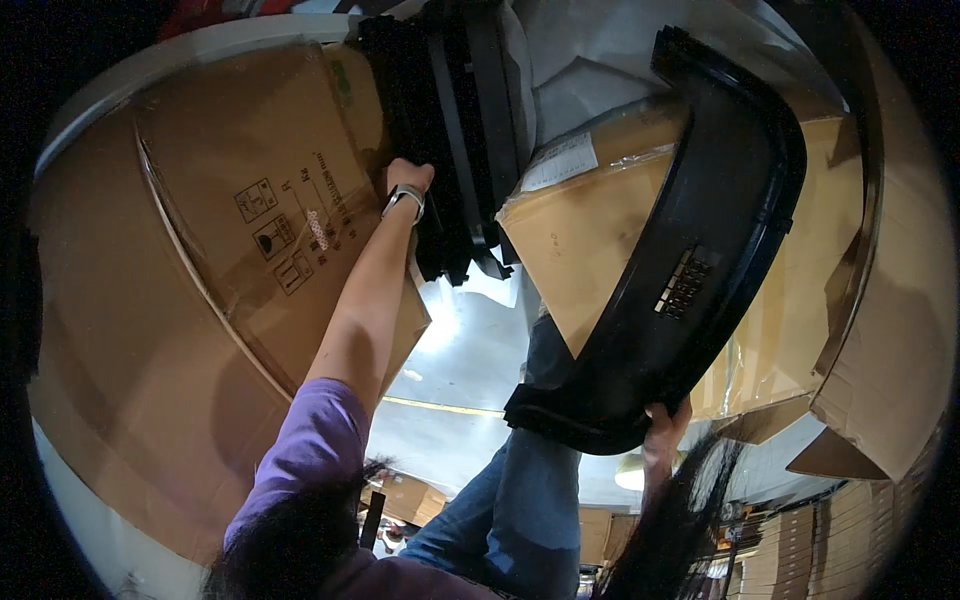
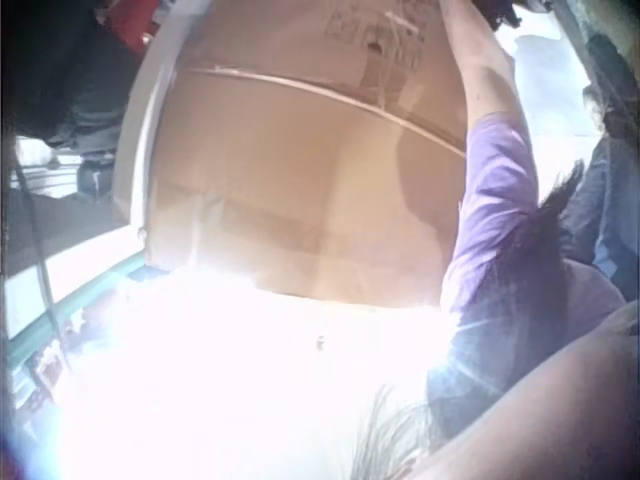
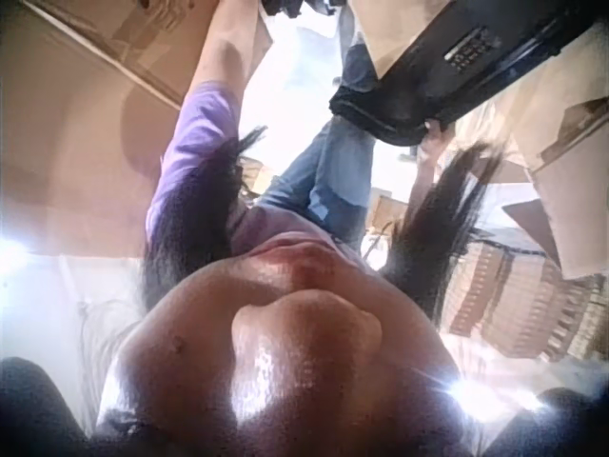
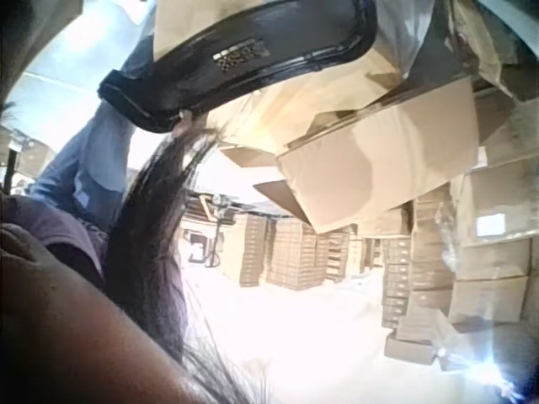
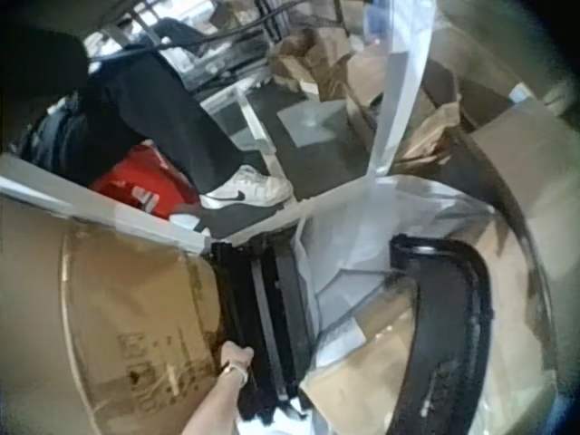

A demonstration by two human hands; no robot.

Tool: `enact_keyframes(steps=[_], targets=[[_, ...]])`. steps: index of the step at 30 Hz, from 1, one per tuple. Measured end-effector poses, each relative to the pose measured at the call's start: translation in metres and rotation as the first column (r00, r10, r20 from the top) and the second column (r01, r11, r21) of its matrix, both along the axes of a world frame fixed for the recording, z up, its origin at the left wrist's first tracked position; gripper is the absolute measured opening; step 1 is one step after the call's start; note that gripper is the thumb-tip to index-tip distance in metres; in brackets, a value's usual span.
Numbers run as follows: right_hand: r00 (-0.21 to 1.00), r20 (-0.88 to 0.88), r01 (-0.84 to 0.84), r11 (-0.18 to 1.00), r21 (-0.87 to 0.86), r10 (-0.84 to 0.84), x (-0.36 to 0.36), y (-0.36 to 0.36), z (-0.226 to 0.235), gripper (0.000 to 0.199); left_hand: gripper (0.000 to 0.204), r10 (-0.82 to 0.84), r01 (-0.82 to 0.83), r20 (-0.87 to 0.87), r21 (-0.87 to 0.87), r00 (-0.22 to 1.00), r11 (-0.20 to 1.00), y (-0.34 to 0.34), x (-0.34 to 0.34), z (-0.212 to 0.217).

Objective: The person takes plastic components from a box, peels and applies adhesive pads onto them by hand, and stacks the completed components into cardboard boxes.

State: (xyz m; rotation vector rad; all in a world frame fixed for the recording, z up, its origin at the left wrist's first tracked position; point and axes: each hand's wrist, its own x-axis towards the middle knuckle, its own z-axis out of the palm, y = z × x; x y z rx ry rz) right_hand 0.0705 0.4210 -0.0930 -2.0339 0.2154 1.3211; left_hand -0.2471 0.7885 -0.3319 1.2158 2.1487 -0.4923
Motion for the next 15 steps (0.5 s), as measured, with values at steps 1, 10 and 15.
enact_keyframes(steps=[1, 10, 15], targets=[[1.0, 0.002, -0.004, 1.0, 0.001, 0.004, 0.001, 0.002, -0.002, 0.039, 0.026, -0.042, 0.043, -0.021, 0.038, 0.999, 0.998, 0.0, 0.0, -0.002], [0.998, -0.018, -0.066, 0.997, 0.03, 0.066, 0.011, 0.017, 0.0, 0.054, 0.037, -0.194, 0.191, -0.077, -0.052, 0.978, 0.98, -0.016, 0.022, 0.047], [0.997, -0.035, -0.072, 0.994, 0.083, 0.075, 0.009, 0.011, -0.001, 0.059, 0.041, -0.264, 0.236, -0.121, -0.204, 0.957, 0.95, -0.032, 0.056, 0.112]])
